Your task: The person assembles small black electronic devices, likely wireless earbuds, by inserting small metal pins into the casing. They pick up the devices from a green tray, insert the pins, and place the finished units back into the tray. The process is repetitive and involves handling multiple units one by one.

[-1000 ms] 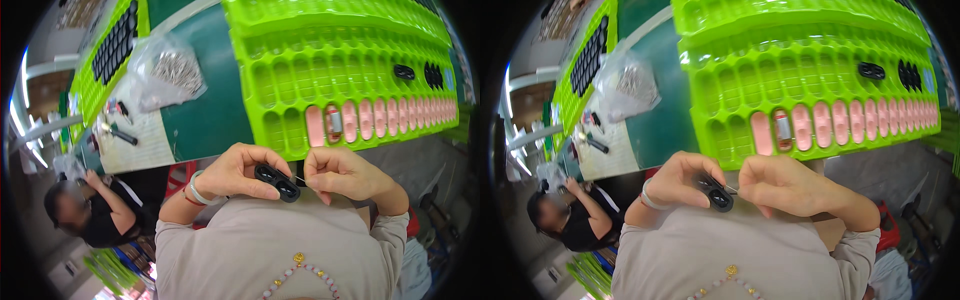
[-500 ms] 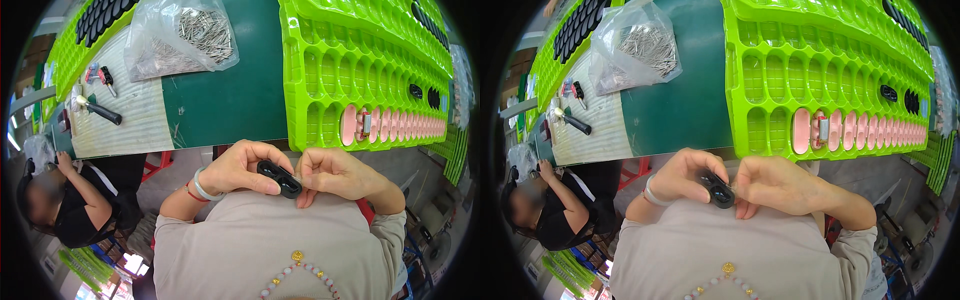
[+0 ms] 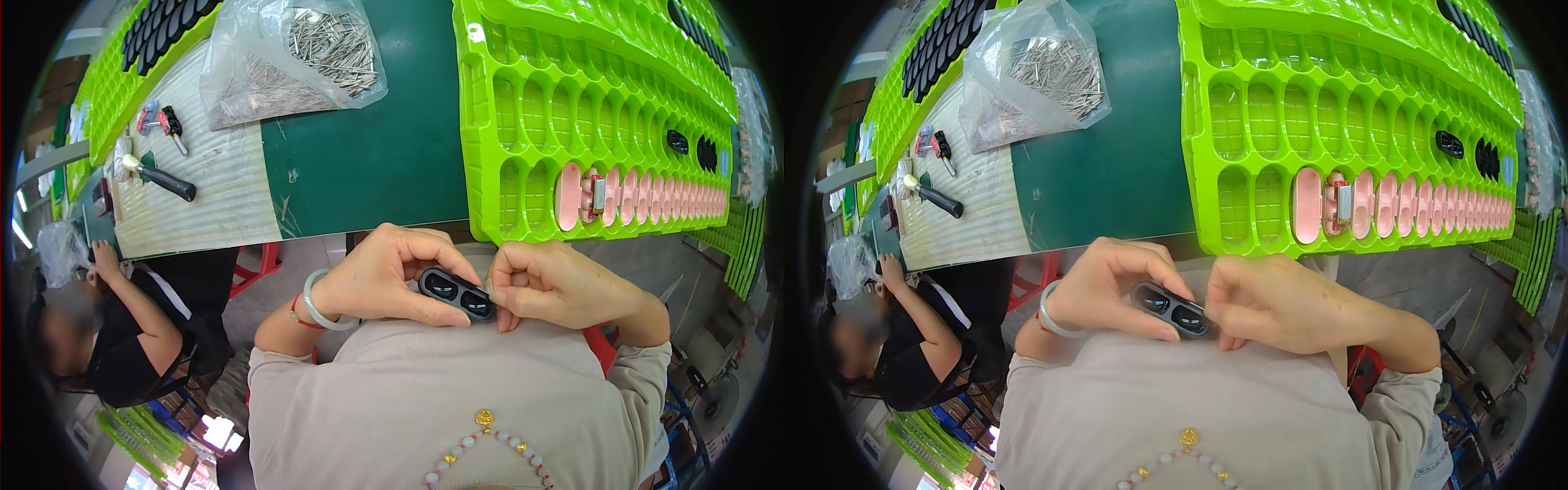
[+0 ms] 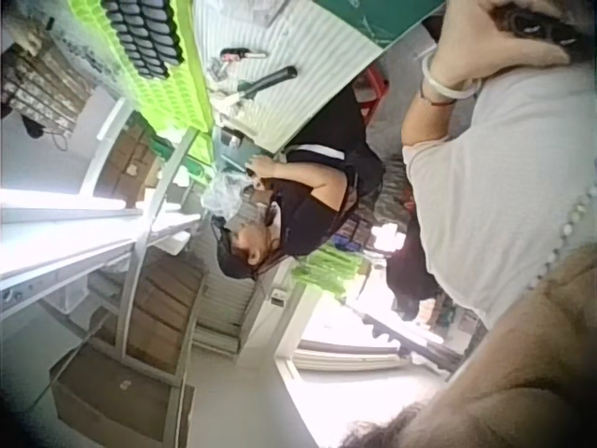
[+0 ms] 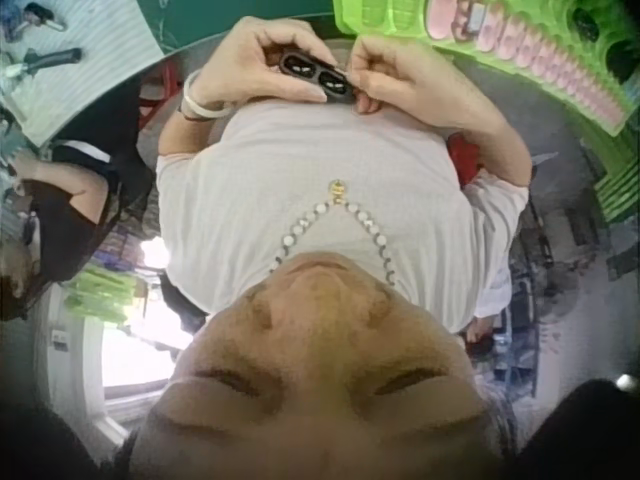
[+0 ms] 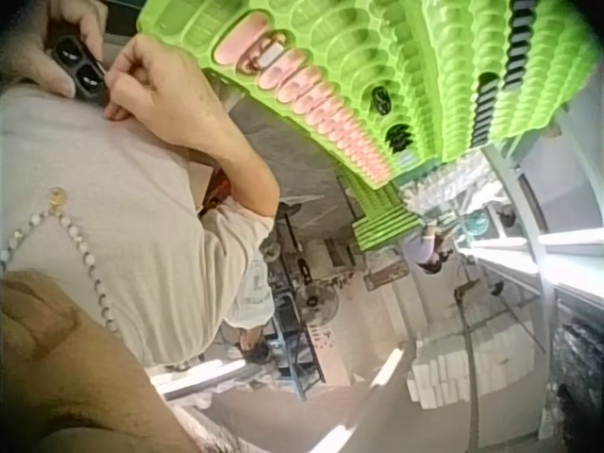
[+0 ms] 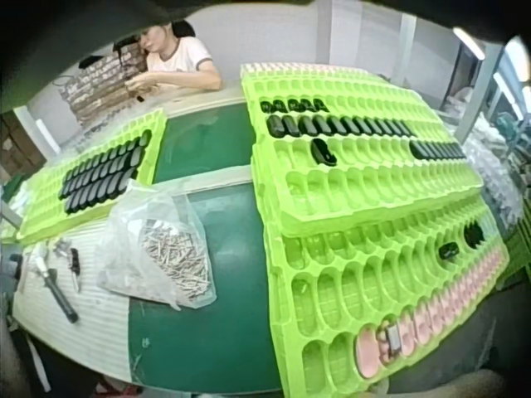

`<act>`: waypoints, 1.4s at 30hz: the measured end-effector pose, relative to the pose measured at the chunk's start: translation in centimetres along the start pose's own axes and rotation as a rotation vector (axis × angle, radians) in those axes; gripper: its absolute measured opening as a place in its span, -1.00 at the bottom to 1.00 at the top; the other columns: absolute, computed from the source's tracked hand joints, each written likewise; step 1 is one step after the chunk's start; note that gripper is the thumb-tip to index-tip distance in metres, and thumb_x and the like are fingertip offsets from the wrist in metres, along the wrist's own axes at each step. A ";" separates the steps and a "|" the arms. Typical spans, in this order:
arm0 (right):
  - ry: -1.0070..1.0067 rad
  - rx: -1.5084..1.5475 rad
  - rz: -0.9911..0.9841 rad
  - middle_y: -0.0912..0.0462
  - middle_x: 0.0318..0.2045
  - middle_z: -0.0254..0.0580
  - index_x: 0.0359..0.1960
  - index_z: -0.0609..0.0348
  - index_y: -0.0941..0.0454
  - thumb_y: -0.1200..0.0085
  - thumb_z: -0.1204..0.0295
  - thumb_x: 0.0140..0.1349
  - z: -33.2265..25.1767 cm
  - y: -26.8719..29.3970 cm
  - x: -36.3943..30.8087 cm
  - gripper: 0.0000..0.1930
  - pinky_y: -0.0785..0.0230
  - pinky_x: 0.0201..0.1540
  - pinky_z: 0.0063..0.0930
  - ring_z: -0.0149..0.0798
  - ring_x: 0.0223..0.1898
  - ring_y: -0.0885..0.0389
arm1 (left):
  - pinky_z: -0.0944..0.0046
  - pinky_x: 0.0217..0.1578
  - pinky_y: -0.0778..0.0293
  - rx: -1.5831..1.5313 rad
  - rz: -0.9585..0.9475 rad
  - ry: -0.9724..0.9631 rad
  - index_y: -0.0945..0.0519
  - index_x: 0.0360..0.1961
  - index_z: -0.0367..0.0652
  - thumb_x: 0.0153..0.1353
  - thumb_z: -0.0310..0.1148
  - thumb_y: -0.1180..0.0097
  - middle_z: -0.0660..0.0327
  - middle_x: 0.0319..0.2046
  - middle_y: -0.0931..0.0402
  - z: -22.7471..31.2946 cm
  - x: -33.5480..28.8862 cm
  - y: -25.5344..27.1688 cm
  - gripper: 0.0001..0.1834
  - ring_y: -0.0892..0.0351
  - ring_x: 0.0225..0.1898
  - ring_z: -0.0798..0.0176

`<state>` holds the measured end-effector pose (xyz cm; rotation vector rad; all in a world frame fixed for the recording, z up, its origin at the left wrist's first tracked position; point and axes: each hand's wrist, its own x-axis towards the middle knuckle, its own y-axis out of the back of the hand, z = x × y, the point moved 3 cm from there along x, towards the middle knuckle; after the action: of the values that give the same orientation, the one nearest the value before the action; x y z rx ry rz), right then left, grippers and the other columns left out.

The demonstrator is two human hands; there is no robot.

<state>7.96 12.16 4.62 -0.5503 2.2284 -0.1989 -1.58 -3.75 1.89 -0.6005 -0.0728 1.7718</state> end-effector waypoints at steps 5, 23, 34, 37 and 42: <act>0.252 -0.367 0.172 -0.53 -0.50 -0.13 -0.35 0.28 -0.36 0.02 0.49 0.18 0.3 -0.2 -0.1 -0.89 -0.41 -0.41 -0.48 -0.31 -0.45 -0.59 | 0.43 -0.35 -0.39 0.257 0.014 -0.067 -0.61 -0.37 -0.23 -0.25 -0.52 -0.40 0.23 -0.45 -0.56 0.5 0.0 -0.3 -0.67 -0.50 -0.38 0.38; 0.587 -0.269 0.473 -0.61 -0.44 -0.14 -0.42 0.31 -0.57 -0.13 0.62 0.02 1.5 0.2 -0.8 -0.93 -0.41 -0.40 -0.51 -0.25 -0.43 -0.58 | 0.43 -0.27 -0.49 -0.036 0.082 -0.012 -0.56 -0.37 -0.30 -0.22 -0.55 -0.40 0.19 -0.36 -0.58 -0.7 0.6 -1.7 -0.67 -0.56 -0.32 0.41; 0.484 -0.160 0.495 -0.61 -0.41 -0.12 -0.39 0.35 -0.56 -0.08 0.65 0.06 2.6 -0.2 -1.1 -0.92 -0.44 -0.38 -0.55 -0.32 -0.42 -0.59 | 0.49 -0.35 -0.50 0.115 0.129 -0.088 -0.56 -0.34 -0.32 -0.19 -0.48 -0.40 0.21 -0.40 -0.56 -1.0 0.4 -1.9 -0.66 -0.54 -0.36 0.46; 0.384 -0.033 0.473 -0.60 -0.32 -0.07 -0.34 0.38 -0.56 -0.04 0.69 0.08 3.0 -0.3 -1.8 -0.88 -0.47 -0.35 -0.62 -0.41 -0.39 -0.60 | 0.44 -0.32 -0.50 0.146 0.153 -0.081 -0.56 -0.37 -0.29 -0.24 -0.53 -0.42 0.19 -0.40 -0.58 -1.0 0.2 -1.9 -0.65 -0.57 -0.35 0.39; 0.420 0.036 0.554 -0.58 -0.31 -0.07 -0.35 0.42 -0.55 -0.03 0.70 0.05 3.5 -0.8 -1.3 -0.88 -0.50 -0.34 -0.65 -0.42 -0.35 -0.59 | 0.42 -0.33 -0.50 0.202 0.173 -0.138 -0.55 -0.36 -0.30 -0.24 -0.53 -0.42 0.14 -0.37 -0.60 -0.9 0.4 -2.2 -0.64 -0.59 -0.34 0.35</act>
<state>11.56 12.19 3.49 0.1604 2.6806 -0.0668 0.70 -2.96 1.78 -0.3464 0.0647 1.9588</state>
